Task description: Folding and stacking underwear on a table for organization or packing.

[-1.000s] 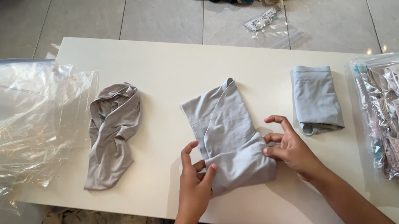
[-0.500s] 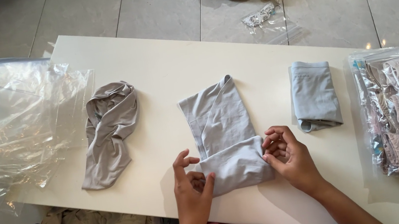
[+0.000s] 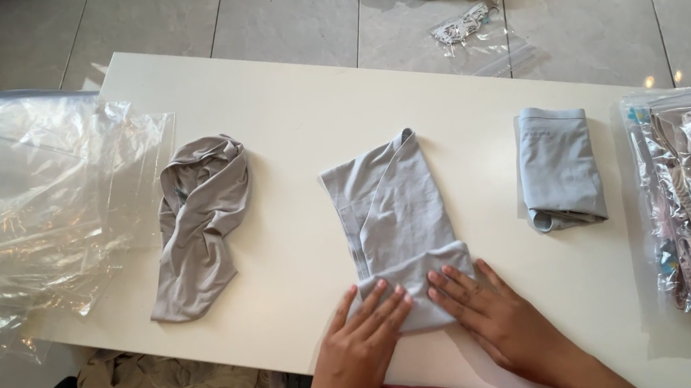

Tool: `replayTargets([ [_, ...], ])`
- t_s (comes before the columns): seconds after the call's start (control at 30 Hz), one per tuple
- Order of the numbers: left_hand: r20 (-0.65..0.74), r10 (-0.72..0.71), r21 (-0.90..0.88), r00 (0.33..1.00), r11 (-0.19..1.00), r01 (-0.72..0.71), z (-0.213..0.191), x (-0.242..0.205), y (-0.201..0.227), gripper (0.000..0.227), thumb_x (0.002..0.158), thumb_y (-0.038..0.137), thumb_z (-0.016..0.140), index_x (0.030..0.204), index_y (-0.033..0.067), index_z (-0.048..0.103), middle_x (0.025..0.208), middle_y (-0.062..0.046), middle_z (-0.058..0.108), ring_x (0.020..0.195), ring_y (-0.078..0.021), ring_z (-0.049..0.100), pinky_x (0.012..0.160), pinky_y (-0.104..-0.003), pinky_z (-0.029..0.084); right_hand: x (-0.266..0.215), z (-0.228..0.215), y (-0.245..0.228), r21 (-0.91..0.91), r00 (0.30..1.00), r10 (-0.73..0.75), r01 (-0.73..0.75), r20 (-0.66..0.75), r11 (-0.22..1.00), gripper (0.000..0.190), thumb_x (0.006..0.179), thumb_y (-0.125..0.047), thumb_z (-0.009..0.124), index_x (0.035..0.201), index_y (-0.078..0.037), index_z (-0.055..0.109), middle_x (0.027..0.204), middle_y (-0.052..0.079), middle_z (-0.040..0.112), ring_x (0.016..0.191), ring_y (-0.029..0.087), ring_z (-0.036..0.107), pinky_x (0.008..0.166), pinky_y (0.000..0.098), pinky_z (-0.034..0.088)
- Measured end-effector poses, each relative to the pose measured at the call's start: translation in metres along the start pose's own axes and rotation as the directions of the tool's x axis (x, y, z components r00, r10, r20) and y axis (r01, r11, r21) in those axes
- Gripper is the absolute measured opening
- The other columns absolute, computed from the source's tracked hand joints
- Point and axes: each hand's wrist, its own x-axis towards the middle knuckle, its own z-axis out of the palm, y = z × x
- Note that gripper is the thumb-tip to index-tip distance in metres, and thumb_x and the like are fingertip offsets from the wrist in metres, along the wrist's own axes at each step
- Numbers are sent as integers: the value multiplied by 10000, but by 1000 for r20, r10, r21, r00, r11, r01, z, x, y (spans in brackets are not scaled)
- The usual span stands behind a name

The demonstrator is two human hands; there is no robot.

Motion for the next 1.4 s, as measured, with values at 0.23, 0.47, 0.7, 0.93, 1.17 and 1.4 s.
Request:
replayTargets([
  [0.23,-25,-121,-214,992,970,113,-8,11,-10,648,935,355,756,1486,113,516,1539,-103,536,1475,-282,428,1230,-504,239,14,-18,12,432,990,122,-138,64,891,718,983,-173,599,1624,-181,274,1719,37,223,1601,235,157,1276,521,19],
  [0.47,-321,-416,-105,851,908,405,-1,82,-108,386,907,161,728,1290,162,683,1154,-66,712,1087,-271,675,961,-441,538,105,1,106,270,887,359,-284,-290,920,397,1020,-233,568,1398,-135,640,1310,85,687,1253,273,629,1077,458,449],
  [0.7,-75,-564,25,822,823,567,-19,129,-146,272,882,270,758,1126,161,703,1126,-32,598,1098,-241,583,887,-393,545,172,35,172,242,825,500,-445,-263,862,410,917,-165,673,1326,-185,689,1293,32,603,1228,266,562,1048,449,461],
  [0.93,-104,-395,-34,913,919,394,-25,119,-143,121,879,241,754,934,230,648,894,74,699,943,-142,674,903,-329,461,165,13,147,64,871,313,-312,-378,948,176,787,-127,732,922,-213,659,923,-35,593,963,217,600,846,373,494],
  [1.17,-206,-181,-51,962,983,174,-30,71,-99,159,815,150,789,904,250,704,950,79,694,987,-162,643,931,-363,457,94,-15,85,-35,927,223,-245,-300,969,177,761,-166,769,889,-265,699,907,-75,660,959,178,592,855,361,461],
  [1.4,-87,-190,-77,978,980,183,-43,69,-78,155,766,163,800,894,226,741,1032,9,695,1070,-213,615,985,-441,426,81,-22,84,187,930,269,-226,-252,956,52,776,-205,694,798,-253,694,846,-87,665,907,151,586,852,328,426],
])
